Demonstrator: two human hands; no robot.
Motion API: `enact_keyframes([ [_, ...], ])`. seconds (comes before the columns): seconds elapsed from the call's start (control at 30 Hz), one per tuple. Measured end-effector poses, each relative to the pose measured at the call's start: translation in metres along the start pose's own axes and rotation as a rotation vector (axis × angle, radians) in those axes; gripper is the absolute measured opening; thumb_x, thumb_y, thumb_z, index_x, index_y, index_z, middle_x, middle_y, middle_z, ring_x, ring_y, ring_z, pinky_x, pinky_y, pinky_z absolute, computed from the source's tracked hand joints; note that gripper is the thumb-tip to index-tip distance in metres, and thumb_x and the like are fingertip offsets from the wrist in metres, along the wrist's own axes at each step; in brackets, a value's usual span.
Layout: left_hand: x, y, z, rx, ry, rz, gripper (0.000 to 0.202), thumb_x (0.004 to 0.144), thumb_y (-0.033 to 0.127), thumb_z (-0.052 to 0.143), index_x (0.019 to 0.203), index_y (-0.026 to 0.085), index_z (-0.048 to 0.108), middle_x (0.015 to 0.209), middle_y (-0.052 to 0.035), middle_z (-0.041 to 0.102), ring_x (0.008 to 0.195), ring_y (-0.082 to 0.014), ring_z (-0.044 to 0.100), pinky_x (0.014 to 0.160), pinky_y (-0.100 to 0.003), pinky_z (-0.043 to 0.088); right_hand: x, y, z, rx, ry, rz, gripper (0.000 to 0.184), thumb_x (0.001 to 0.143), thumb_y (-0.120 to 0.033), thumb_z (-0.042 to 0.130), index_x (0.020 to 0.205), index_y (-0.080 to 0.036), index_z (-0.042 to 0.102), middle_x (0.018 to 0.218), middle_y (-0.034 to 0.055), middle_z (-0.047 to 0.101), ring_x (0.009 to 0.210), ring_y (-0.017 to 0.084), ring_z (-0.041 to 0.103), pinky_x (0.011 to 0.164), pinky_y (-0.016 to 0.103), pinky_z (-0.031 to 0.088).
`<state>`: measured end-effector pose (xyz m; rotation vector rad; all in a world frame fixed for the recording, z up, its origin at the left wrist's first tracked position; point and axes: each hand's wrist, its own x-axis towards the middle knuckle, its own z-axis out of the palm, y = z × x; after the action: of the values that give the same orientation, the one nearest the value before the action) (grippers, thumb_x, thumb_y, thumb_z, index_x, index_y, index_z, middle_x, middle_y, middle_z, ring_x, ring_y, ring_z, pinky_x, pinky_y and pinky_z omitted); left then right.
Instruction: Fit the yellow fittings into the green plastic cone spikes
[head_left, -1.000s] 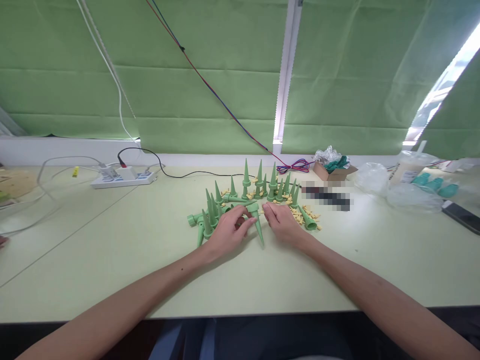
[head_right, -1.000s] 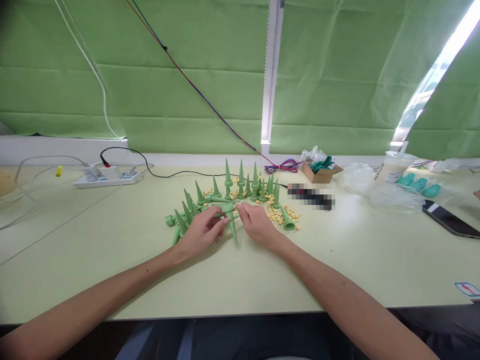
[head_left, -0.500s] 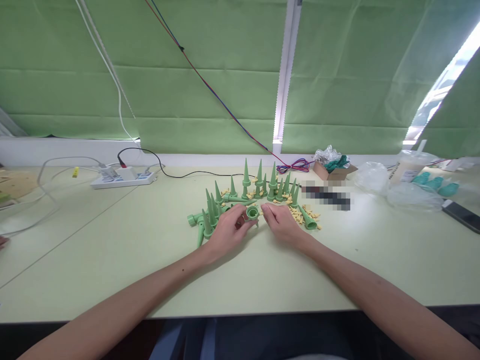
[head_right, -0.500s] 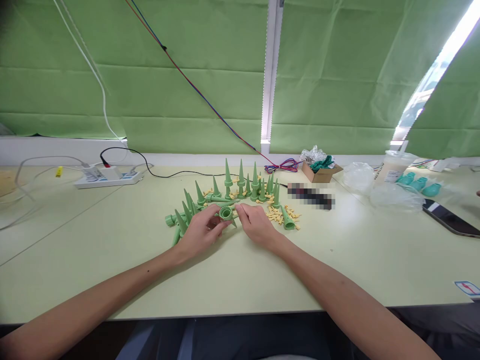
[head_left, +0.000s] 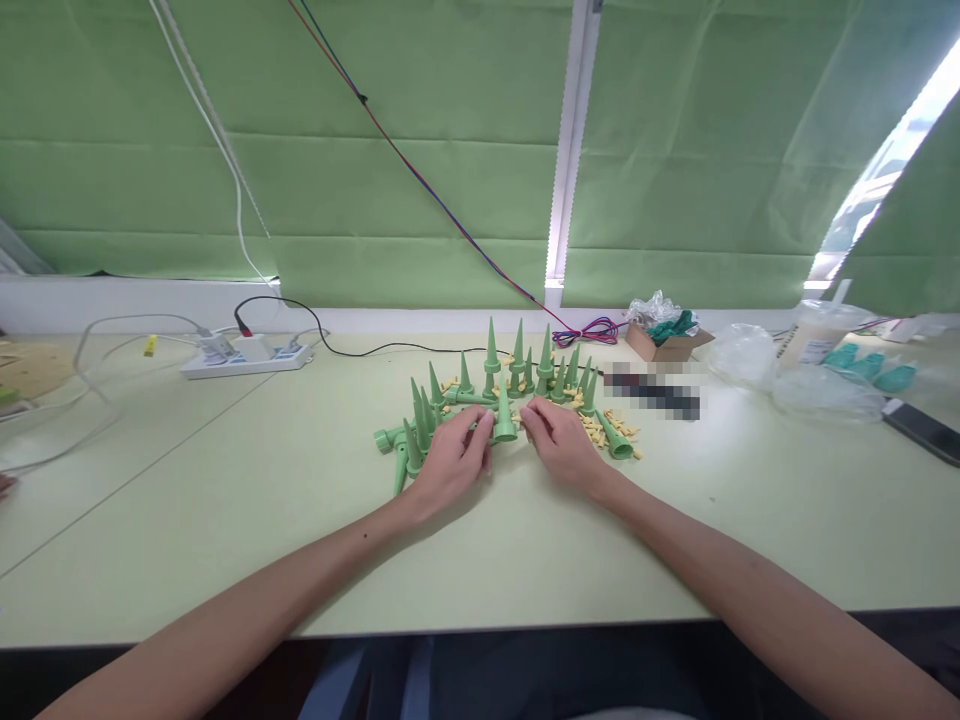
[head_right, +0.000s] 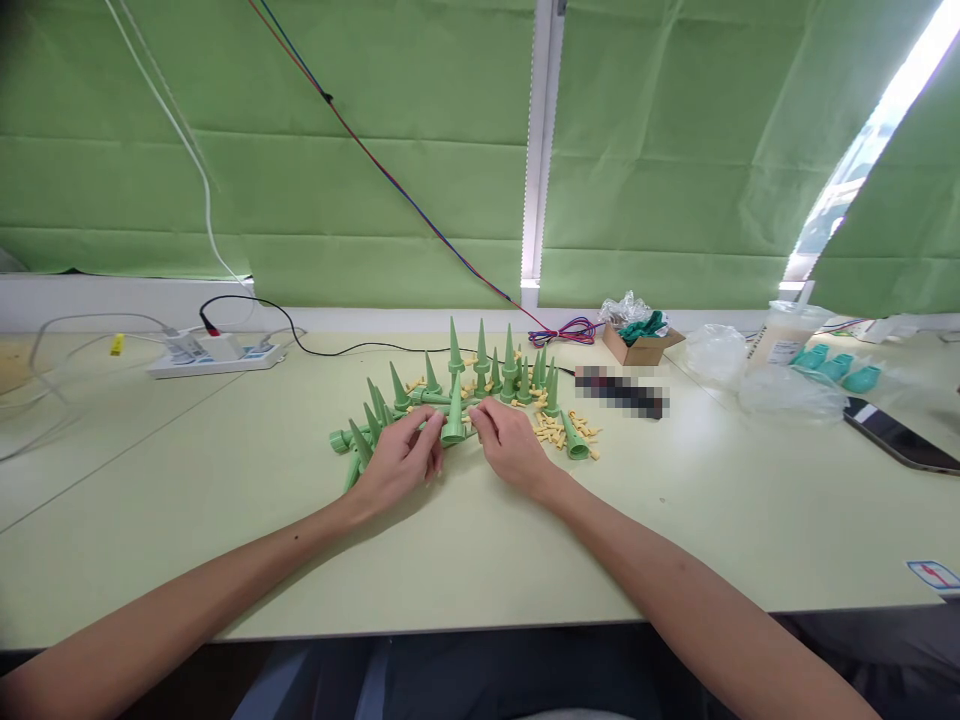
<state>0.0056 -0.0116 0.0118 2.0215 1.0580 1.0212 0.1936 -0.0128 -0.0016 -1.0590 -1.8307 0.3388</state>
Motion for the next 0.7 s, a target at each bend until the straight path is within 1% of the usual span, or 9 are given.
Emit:
enact_keyframes([
  [0.1,0.0004,0.0002,0.0006,-0.055,-0.022,-0.026,0.041,0.102,0.05,0.032,0.075,0.021,0.046,0.053,0.0028,0.055,0.048,-0.0156,0.054,0.056,-0.03,0.044,-0.0001,0.0008,0.0002,0.023,-0.016,-0.006,0.033,0.103,-0.033,0.039,0.072,-0.022,0.043,0.064,-0.0016,0.052,0.059,0.015,0.047,0.062,0.027,0.037],
  [0.2,-0.0005,-0.0004,0.0011,-0.084,-0.06,-0.04,0.042,0.101,0.052,0.036,0.074,0.021,0.045,0.052,0.0035,0.056,0.047,-0.0152,0.054,0.055,-0.029,0.043,-0.0002,0.001,0.0008,0.035,-0.049,-0.016,0.032,0.103,-0.031,0.039,0.073,-0.022,0.046,0.066,-0.0013,0.053,0.061,0.015,0.049,0.064,0.027,0.037],
  [0.37,-0.0018,-0.002,0.0014,-0.077,-0.087,-0.052,0.038,0.1,0.052,0.04,0.079,0.022,0.046,0.052,0.0049,0.054,0.045,-0.0144,0.053,0.053,-0.029,0.043,-0.0008,0.0004,0.0012,0.042,-0.08,-0.007,0.033,0.104,-0.03,0.038,0.073,-0.022,0.046,0.068,-0.0012,0.054,0.062,0.015,0.049,0.064,0.027,0.036],
  [0.57,-0.0008,-0.0048,0.0017,-0.045,-0.085,-0.03,0.035,0.099,0.05,0.043,0.08,0.021,0.046,0.054,0.0054,0.052,0.047,-0.0142,0.054,0.051,-0.028,0.041,-0.002,0.0005,0.001,0.051,-0.094,-0.002,0.031,0.104,-0.03,0.038,0.075,-0.022,0.045,0.068,-0.0014,0.053,0.062,0.015,0.048,0.063,0.027,0.035],
  [0.7,-0.0005,-0.0052,0.0016,-0.013,-0.076,-0.006,0.034,0.099,0.047,0.045,0.077,0.021,0.043,0.055,0.0052,0.05,0.049,-0.0135,0.054,0.051,-0.027,0.04,-0.0021,0.0015,0.0013,0.053,-0.109,0.004,0.03,0.104,-0.031,0.038,0.076,-0.022,0.045,0.067,-0.002,0.052,0.061,0.015,0.048,0.063,0.027,0.035],
])
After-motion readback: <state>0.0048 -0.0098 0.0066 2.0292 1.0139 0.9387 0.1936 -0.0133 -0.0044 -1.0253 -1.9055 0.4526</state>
